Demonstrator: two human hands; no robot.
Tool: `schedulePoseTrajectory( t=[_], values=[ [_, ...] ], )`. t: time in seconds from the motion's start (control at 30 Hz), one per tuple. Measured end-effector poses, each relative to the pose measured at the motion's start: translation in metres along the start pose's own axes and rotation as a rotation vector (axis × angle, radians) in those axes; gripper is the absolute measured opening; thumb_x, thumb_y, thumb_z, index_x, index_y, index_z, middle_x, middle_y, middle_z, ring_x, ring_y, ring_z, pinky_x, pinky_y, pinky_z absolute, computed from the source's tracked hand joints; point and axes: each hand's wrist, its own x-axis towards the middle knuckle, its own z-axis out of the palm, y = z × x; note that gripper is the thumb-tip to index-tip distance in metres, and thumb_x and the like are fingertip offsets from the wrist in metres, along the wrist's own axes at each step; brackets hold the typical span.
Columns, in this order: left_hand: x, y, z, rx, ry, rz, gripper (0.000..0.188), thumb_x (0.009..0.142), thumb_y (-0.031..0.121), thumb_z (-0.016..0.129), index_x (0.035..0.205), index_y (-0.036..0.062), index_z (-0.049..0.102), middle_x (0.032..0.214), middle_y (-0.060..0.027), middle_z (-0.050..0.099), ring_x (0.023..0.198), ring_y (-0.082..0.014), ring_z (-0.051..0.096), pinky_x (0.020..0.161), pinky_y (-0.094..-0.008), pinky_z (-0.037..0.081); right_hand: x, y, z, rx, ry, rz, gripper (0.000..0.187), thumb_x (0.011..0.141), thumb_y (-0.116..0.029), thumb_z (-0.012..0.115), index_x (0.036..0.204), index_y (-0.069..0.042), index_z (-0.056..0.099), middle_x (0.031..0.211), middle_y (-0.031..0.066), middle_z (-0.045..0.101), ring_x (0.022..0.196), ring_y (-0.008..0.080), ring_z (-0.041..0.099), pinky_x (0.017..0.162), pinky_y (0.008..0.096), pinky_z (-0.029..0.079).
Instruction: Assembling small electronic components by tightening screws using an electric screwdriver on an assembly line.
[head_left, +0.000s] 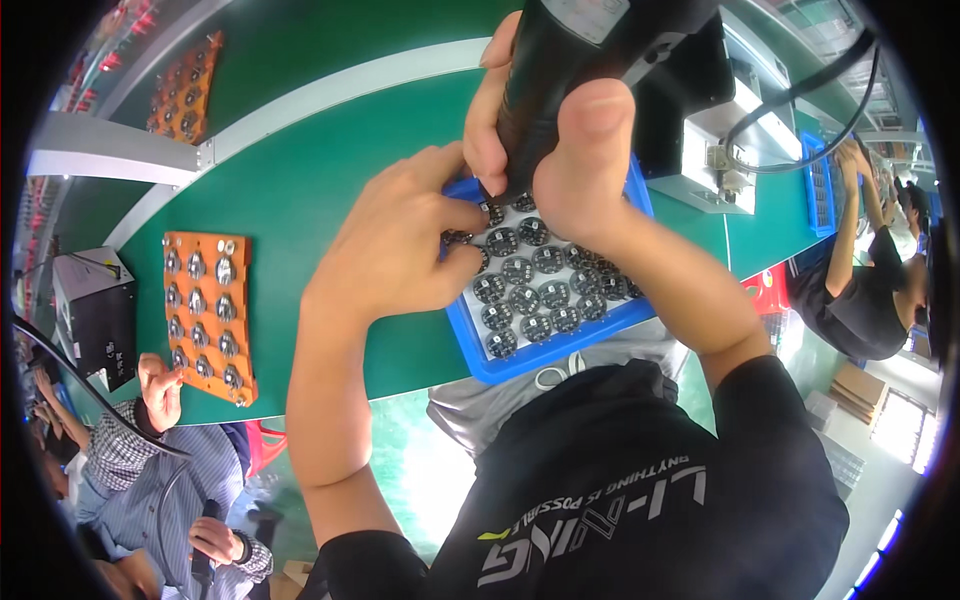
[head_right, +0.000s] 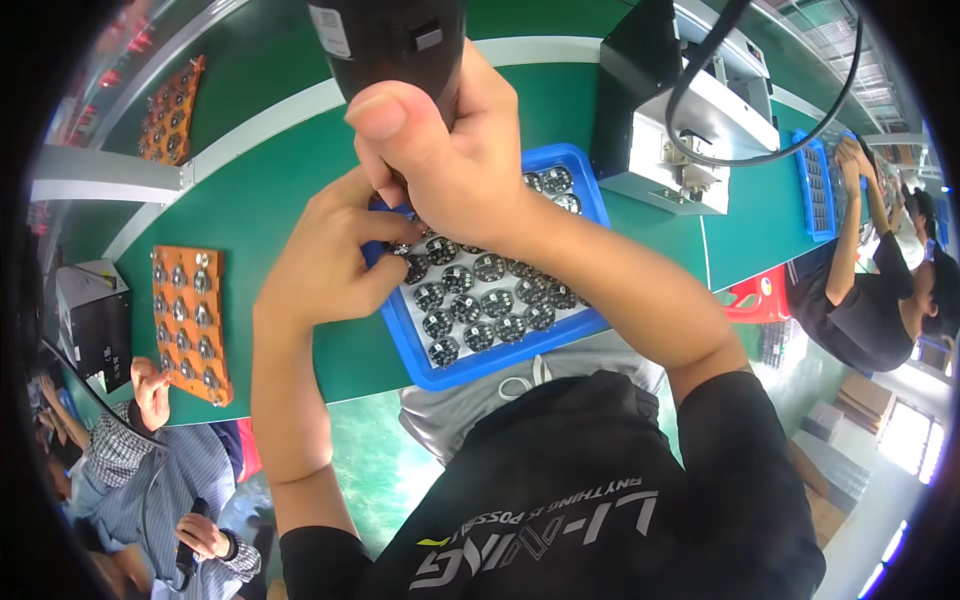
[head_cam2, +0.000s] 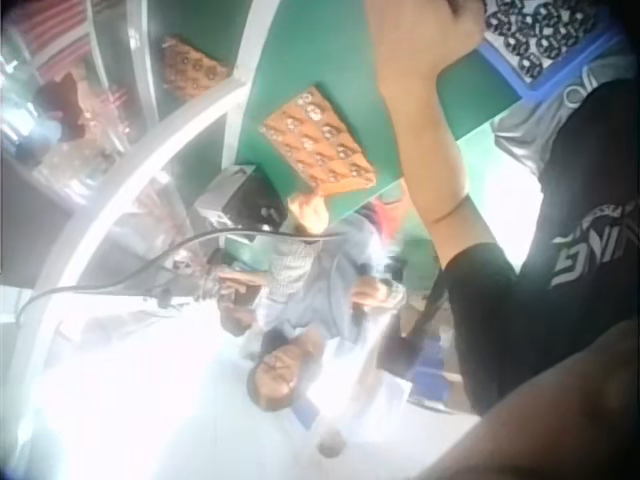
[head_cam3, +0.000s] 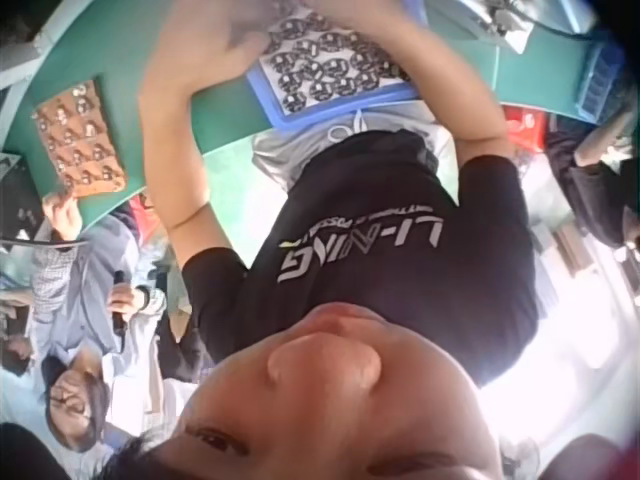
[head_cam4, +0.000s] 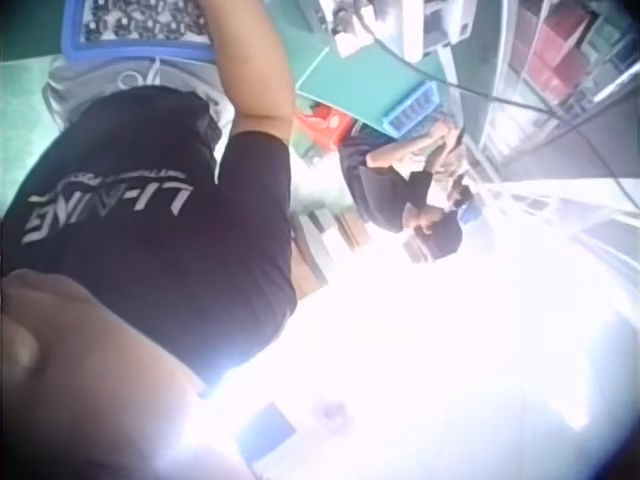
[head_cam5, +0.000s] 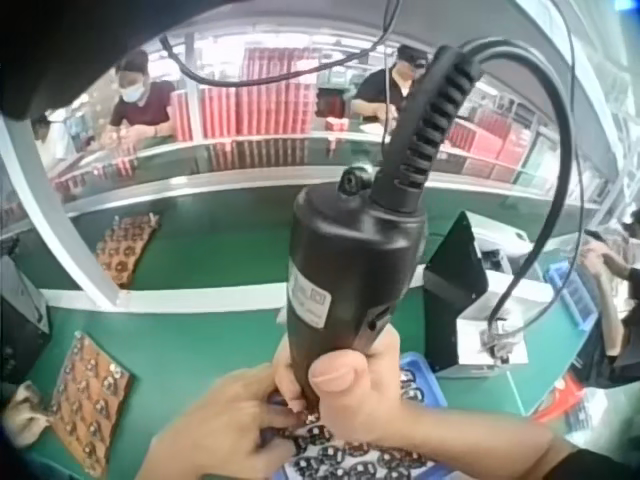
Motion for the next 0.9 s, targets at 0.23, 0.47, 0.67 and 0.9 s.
schedulePoseTrajectory(
  t=[0.23, 0.47, 0.67, 0.9],
  values=[
    [0.002, -0.002, 0.001, 0.005, -0.044, -0.042, 0.023, 0.059, 0.01, 0.062, 0.077, 0.0003, 0.073, 0.101, -0.0158, 0.063, 0.088, -0.0329, 0.06, 0.076, -0.0417, 0.05, 0.015, -0.047, 0.017, -0.158, 0.311, 0.145, 0.059, 0.087, -0.06, 0.049, 0.107, -0.005, 0.049, 0.059, 0.0047, 0.05, 0.043, 0.013, 0.045, 0.041, 0.0272, 0.039],
    [0.01, -0.01, 0.004, -0.172, -0.024, -0.003, 0.031, 0.056, 0.005, 0.06, 0.083, -0.0021, 0.073, 0.099, -0.0166, 0.064, 0.087, -0.0317, 0.062, 0.077, -0.0388, 0.052, -0.001, -0.169, -0.038, -0.797, 0.494, 0.016, 0.114, 0.069, -0.099, 0.017, 0.132, -0.009, 0.05, 0.06, 0.0026, 0.044, 0.046, 0.0167, 0.042, 0.054, 0.0328, 0.038],
    [0.012, -0.006, 0.0, -0.221, -0.038, -0.031, 0.036, 0.054, 0.002, 0.054, 0.085, -0.0035, 0.072, 0.104, -0.0204, 0.065, 0.087, -0.033, 0.062, 0.076, -0.0387, 0.051, -0.021, -0.181, -0.105, -0.395, 0.385, -0.206, 0.104, 0.076, -0.094, 0.016, 0.121, -0.008, 0.052, 0.058, 0.0063, 0.046, 0.043, 0.019, 0.041, 0.048, 0.0339, 0.038],
    [0.013, -0.003, -0.003, -0.25, -0.06, -0.064, 0.039, 0.053, 0.004, 0.053, 0.085, -0.0052, 0.072, 0.103, -0.0203, 0.065, 0.084, -0.031, 0.062, 0.072, -0.0363, 0.05, -0.012, -0.17, -0.073, -0.72, 0.811, -0.162, 0.086, 0.083, -0.088, 0.026, 0.109, -0.008, 0.044, 0.044, 0.0078, 0.038, 0.034, 0.0202, 0.034, 0.038, 0.0332, 0.034]
  ],
)
